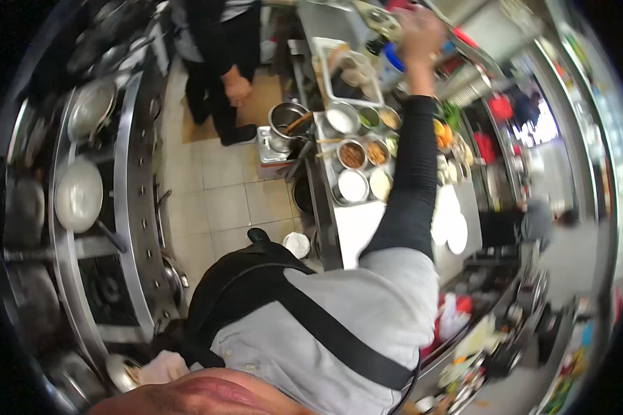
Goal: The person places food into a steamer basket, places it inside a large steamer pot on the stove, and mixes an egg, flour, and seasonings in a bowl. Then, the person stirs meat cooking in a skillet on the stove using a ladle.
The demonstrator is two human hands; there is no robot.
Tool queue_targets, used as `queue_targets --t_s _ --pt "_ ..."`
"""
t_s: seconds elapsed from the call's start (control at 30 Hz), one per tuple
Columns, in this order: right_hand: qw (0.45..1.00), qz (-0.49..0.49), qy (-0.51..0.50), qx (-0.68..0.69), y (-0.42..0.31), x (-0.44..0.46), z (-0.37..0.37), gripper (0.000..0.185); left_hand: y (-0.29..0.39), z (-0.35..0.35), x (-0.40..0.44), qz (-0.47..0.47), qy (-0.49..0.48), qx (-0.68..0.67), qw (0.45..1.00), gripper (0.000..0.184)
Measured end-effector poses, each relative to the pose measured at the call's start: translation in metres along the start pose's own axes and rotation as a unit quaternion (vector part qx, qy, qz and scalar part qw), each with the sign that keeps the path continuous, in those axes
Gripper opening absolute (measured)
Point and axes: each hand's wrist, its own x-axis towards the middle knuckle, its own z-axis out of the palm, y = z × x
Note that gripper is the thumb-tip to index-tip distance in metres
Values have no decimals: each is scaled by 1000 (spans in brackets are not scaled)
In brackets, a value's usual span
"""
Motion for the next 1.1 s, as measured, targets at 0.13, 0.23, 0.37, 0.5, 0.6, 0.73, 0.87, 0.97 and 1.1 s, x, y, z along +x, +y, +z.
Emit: queue_targets --t_s 0.13,0.23,0.37,0.5,0.6,0.73,0.87,0.97,1.1 --pt "932 -58 -246 -260 171 43 41 24 -57 -16 -31 -26 8 32 999 43" --pt "906 -114 -304 -273 189 62 123 23 -79 6 -32 2 -22 47 999 41" --pt "925 -98 -273 -245 141 74 192 23 -75 33 -13 71 -51 3 996 32" --pt "938 -67 -234 -246 95 51 192 22 -93 14 0 -39 13 -66 997 67" --pt "927 -58 -226 -294 87 26 147 22 -131 -5 31 -65 77 -225 969 77" --pt "876 -68 -245 -409 93 -31 84 23 -167 -46 101 -31 124 -430 893 88" --pt "679 -309 -312 -588 89 -150 39 24 -168 -77 170 -51 134 -661 737 84" --pt "906 92 -403 -86 -11 -295 67 12 -157 -82 212 -55 194 -727 656 44" --pt "798 24 -539 269 -243 -436 29 31 -186 -76 259 -65 174 -726 662 29"
